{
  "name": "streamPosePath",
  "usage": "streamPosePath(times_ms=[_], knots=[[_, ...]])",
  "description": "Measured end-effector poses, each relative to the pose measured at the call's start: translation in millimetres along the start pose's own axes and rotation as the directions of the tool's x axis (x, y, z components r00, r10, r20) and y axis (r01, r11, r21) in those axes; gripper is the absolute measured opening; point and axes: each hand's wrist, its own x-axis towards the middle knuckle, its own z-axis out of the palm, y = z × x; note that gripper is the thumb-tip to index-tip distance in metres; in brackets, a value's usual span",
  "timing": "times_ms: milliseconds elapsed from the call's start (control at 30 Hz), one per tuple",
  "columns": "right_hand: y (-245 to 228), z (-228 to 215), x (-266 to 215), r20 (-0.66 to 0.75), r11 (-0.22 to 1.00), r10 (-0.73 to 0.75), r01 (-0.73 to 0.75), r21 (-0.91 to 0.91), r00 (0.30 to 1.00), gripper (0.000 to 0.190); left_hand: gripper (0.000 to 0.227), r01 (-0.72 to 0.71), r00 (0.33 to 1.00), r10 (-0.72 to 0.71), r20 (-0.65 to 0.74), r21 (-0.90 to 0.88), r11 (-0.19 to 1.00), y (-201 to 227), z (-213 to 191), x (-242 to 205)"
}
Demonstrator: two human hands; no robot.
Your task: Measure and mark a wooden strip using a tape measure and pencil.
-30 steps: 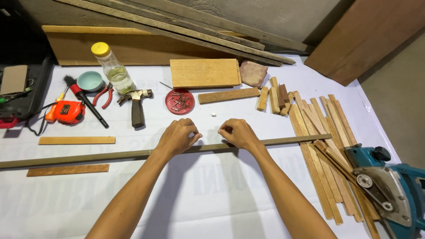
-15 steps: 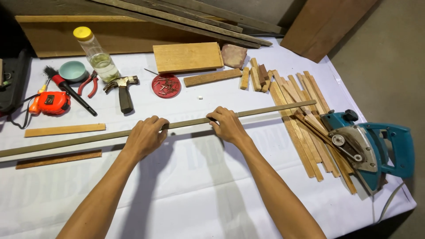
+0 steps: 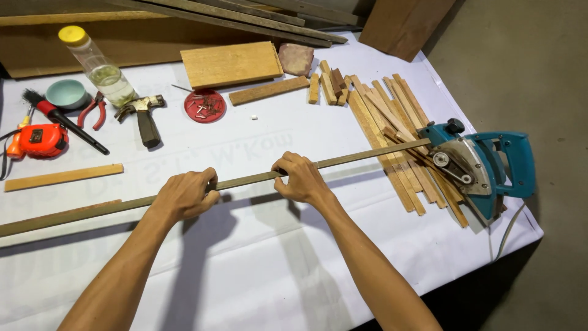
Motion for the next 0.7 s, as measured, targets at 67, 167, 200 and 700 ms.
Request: streamPosePath(times_ms=[67, 167, 200, 700], knots=[[-3.4, 2.2, -13.5, 0.017, 1.0, 0.027, -0.027, 0.012, 0.999, 0.013, 0.026, 0.015, 0.999, -0.016, 0.03, 0.024, 1.0, 9.6, 2.3, -9.8], [-4.5, 10.6, -34.9, 0.06, 0.997, 0.074, -0.076, 0.024, 0.995, 0.015, 0.026, 0.036, 0.998, -0.038, 0.043, 0.05, 0.998, 21.3, 10.1, -29.9], [-3.5, 14.4, -40.5, 0.085, 0.994, 0.101, -0.104, 0.026, 0.991, 0.018, 0.025, 0.039, 0.999, -0.04, 0.031, 0.053, 0.998, 24.2, 13.4, -36.9], [8.4, 31.4, -79.6, 0.102, 0.983, 0.068, -0.049, -0.179, 0.992, 0.026, 0.027, 0.128, 0.964, -0.095, -0.249, 0.12, 0.984, 13.6, 38.5, -95.7]])
